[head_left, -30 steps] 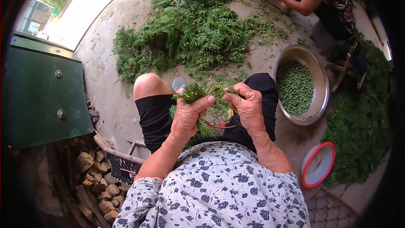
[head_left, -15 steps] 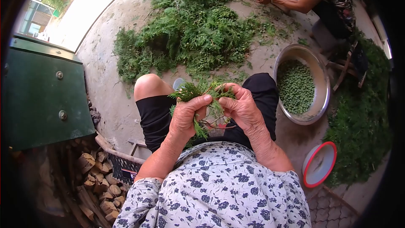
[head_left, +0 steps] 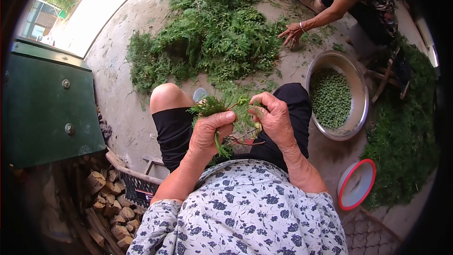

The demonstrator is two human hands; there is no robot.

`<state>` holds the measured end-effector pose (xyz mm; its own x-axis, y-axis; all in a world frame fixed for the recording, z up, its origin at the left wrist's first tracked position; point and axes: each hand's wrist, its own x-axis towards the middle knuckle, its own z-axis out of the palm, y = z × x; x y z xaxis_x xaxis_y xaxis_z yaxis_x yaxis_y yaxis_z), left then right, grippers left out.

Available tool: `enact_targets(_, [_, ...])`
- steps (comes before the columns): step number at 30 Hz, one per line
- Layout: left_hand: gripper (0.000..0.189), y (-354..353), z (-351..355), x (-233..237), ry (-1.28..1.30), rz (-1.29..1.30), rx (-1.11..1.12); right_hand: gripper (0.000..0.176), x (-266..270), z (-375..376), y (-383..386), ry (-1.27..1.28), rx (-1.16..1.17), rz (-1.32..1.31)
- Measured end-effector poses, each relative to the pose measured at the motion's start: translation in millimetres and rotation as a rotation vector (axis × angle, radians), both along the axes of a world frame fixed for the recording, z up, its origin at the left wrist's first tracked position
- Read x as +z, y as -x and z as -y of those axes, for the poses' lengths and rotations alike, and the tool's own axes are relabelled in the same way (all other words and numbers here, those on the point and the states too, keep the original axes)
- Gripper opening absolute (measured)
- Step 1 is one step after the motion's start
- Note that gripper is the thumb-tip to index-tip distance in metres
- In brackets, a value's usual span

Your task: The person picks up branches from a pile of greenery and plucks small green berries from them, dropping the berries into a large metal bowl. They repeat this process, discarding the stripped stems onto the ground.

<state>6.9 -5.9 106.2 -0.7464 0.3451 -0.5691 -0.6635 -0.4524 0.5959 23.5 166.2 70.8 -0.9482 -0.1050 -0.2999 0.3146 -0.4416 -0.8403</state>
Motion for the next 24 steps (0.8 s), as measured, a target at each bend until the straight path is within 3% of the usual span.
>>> enact_targets(2, [0.013, 2, 7, 2, 0.001, 0.001, 0.026, 0.009, -8, -18, 6, -0.717, -0.149, -0.444])
enact_targets(3, [0.021, 3, 9, 2, 0.002, -0.001, 0.06, 0.008, -8, -24, 4, -0.547, -0.136, -0.281])
enact_targets(5, [0.023, 3, 12, -4, 0.007, -0.011, 0.052, 0.009, -6, -32, 6, 0.037, -0.142, -0.071])
enact_targets(6, [0.022, 3, 11, -8, -0.038, 0.001, 0.053, 0.009, 0, -30, 8, 0.038, -0.145, -0.072])
enact_targets(8, [0.021, 4, 10, -14, -0.084, 0.017, 0.05, 0.009, 11, -20, 10, 0.474, -0.194, 0.033])
enact_targets(13, [0.016, 5, 14, -18, -0.081, 0.017, -0.073, 0.012, 2, -8, 10, 0.527, -0.084, 0.038])
enact_targets(15, [0.016, 5, 12, -14, -0.063, 0.029, -0.078, 0.013, 3, -2, 9, 0.308, -0.054, 0.042])
enact_targets(17, [0.016, 5, 10, -14, -0.045, 0.04, -0.08, 0.014, 9, 1, 6, 0.276, -0.049, 0.023])
enact_targets(19, [0.013, 4, 9, -16, -0.038, 0.005, -0.061, 0.012, 15, 6, 5, -0.191, -0.124, -0.201])
enact_targets(24, [0.013, 4, 7, -12, -0.013, 0.022, -0.083, 0.01, 9, 10, 7, -0.334, -0.126, -0.24])
